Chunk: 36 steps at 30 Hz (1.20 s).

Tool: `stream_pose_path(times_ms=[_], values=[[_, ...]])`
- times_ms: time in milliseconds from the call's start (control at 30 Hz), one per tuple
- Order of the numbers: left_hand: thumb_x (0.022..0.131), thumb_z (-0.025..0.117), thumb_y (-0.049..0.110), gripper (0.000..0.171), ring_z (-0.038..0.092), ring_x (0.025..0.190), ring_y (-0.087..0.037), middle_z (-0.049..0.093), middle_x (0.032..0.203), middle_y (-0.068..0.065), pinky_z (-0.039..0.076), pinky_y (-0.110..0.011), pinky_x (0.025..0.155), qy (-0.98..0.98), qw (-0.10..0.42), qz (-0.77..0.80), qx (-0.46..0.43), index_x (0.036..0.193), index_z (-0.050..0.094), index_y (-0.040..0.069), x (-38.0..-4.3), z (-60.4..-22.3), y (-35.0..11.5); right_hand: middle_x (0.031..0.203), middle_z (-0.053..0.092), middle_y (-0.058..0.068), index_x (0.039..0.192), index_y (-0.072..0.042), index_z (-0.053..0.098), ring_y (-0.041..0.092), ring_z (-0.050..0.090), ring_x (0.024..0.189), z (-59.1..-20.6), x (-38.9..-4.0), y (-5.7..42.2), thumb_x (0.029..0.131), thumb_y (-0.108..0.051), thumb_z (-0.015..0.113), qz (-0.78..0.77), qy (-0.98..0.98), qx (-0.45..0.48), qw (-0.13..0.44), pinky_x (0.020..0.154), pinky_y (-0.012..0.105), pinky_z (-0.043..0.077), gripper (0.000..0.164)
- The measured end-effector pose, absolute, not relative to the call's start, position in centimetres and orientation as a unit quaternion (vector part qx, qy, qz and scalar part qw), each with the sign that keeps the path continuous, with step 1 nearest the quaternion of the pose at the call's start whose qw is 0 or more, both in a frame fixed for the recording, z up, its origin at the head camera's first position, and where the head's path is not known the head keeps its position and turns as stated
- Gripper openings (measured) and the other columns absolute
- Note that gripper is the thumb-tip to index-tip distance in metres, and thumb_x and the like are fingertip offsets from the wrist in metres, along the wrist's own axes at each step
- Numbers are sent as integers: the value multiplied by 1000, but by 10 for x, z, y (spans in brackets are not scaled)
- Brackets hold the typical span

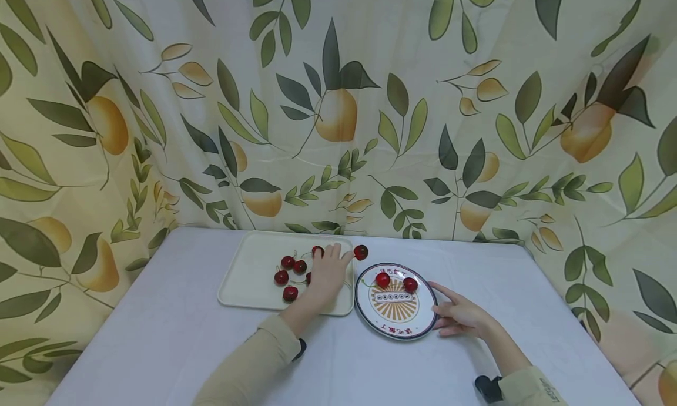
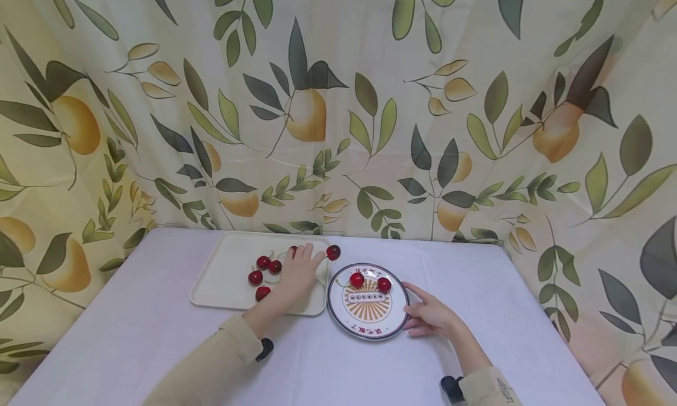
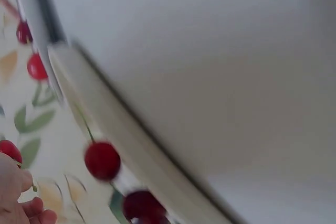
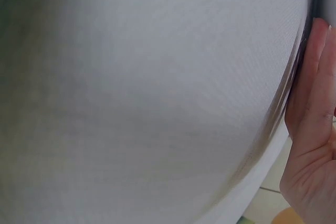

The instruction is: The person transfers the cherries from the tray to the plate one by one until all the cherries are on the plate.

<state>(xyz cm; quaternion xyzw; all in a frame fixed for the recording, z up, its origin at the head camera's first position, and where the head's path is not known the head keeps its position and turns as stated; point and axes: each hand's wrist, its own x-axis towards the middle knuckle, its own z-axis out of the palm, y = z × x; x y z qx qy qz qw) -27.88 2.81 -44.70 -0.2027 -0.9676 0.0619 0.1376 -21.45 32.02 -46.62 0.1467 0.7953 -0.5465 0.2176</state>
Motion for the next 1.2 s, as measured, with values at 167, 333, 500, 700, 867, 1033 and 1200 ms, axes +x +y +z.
stream_pose_path(times_ms=[167, 333, 500, 700, 867, 1033, 1200], values=[[92, 47, 21, 32, 42, 102, -18, 42, 110, -2, 36, -38, 88, -958, 128, 95, -239, 122, 45, 30, -267, -453, 57, 81, 54, 12, 146, -19, 18, 18, 60, 63, -467, -215, 321, 91, -9, 52, -548, 794, 143, 221, 61, 34, 53, 65], [92, 46, 27, 29, 42, 103, -15, 43, 111, 1, 36, -36, 90, -951, 120, 124, -258, 121, 46, 33, -257, -457, 77, 81, 54, 12, 146, -20, 18, 18, 59, 63, -467, -215, 321, 91, -9, 53, -552, 792, 139, 223, 60, 34, 53, 66], [90, 51, 32, 30, 40, 109, -14, 43, 118, 2, 34, -38, 95, -948, 98, 140, -270, 119, 47, 33, -250, -463, 89, 82, 54, 12, 146, -20, 18, 18, 60, 63, -466, -215, 320, 91, -8, 52, -554, 789, 141, 224, 60, 34, 53, 65], [89, 52, 39, 35, 39, 114, -14, 44, 126, 4, 34, -38, 96, -942, 78, 170, -280, 123, 47, 35, -246, -472, 100, 83, 54, 12, 146, -19, 17, 19, 60, 64, -466, -215, 320, 91, -9, 52, -548, 793, 145, 223, 61, 34, 53, 65], [89, 50, 38, 31, 40, 109, -14, 46, 121, 5, 35, -38, 93, -941, 83, 176, -278, 120, 49, 35, -247, -477, 103, 83, 54, 13, 146, -19, 17, 19, 60, 64, -466, -215, 320, 91, -10, 52, -540, 798, 148, 222, 61, 33, 53, 65], [89, 50, 38, 29, 40, 106, -14, 46, 117, 5, 36, -37, 91, -939, 95, 176, -281, 118, 50, 34, -247, -479, 103, 83, 54, 13, 146, -20, 17, 19, 60, 63, -466, -215, 321, 92, -10, 52, -538, 799, 148, 223, 60, 33, 53, 65], [90, 50, 38, 35, 41, 110, -14, 46, 120, 4, 37, -37, 92, -939, 89, 176, -282, 125, 48, 35, -247, -479, 101, 83, 54, 12, 146, -20, 17, 19, 60, 64, -467, -216, 321, 92, -9, 52, -542, 797, 147, 224, 61, 34, 53, 65]])
